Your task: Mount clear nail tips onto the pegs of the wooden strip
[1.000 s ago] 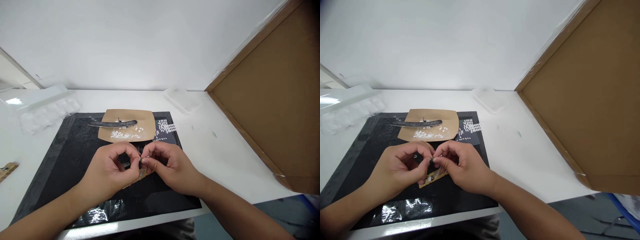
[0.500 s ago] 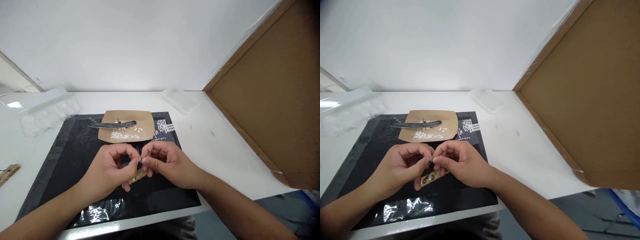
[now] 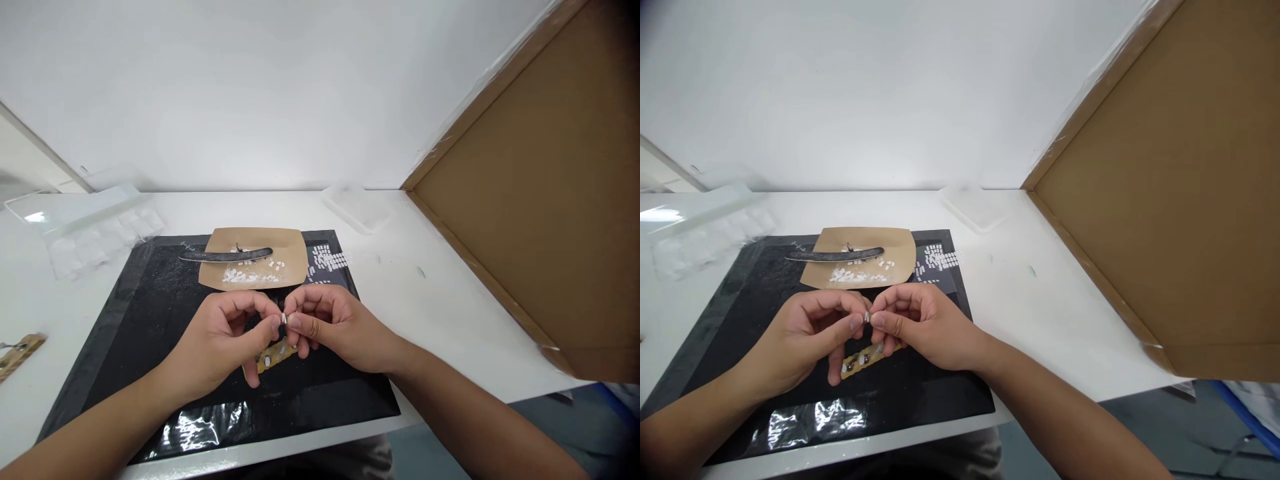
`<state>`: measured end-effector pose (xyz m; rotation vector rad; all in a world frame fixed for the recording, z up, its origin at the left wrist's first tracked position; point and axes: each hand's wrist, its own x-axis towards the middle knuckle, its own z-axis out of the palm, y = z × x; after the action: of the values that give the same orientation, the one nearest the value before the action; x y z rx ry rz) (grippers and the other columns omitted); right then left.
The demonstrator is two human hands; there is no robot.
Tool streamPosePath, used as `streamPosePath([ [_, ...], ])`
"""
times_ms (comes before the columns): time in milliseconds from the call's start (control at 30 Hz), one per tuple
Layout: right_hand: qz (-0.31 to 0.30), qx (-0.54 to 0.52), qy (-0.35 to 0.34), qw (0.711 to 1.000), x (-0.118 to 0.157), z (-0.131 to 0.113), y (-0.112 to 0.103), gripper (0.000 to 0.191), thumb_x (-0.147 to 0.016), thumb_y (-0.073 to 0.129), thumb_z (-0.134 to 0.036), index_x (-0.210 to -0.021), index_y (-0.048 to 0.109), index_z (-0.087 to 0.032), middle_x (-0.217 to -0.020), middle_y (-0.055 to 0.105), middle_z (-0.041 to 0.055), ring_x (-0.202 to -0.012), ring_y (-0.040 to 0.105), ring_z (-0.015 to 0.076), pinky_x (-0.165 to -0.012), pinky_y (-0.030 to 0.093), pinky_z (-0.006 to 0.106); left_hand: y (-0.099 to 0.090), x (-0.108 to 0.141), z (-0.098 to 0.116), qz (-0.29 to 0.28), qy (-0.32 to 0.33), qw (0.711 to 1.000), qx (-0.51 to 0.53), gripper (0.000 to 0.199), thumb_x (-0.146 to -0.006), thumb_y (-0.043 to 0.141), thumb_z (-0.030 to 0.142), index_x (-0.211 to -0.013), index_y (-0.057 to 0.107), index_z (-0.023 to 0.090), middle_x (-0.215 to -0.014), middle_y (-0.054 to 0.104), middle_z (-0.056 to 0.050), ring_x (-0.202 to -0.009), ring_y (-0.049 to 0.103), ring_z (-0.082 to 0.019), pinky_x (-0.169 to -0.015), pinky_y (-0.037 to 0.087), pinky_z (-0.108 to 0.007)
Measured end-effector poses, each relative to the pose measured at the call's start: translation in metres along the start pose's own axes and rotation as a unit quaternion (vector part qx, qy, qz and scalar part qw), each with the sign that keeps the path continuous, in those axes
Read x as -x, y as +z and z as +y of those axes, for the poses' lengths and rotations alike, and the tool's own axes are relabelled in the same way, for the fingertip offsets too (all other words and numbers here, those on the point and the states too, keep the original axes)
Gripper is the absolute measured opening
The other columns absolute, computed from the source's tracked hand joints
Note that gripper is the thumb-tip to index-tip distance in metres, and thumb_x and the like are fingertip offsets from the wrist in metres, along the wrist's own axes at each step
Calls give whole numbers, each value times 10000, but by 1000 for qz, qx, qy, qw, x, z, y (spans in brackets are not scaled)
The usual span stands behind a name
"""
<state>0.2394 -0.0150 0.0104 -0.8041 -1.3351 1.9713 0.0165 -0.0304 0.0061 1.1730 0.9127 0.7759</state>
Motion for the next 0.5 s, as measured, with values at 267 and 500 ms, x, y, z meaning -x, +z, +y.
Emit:
streamPosePath([
  [267, 4, -9, -5, 1000, 0, 0, 0, 296, -882, 865, -385, -931, 695, -148, -779, 715, -19, -630, 662, 66, -628, 543, 175, -3, -3, 1, -22, -1, 1000, -2, 244, -956, 765, 401, -922, 754, 159, -892, 736, -59, -555, 712, -128, -387, 596, -173],
  [500, -5, -4, -9, 1000, -1, 1, -2, 270, -910, 842, -373, -939, 689, -153, -785, 733, -9, -628, 674, 66, -630, 557, 173, -5, -5, 5, -61, -6, 998, 10, 264, -943, 782, 394, -922, 756, 132, -898, 747, -71, -610, 698, -124, -408, 616, -176],
])
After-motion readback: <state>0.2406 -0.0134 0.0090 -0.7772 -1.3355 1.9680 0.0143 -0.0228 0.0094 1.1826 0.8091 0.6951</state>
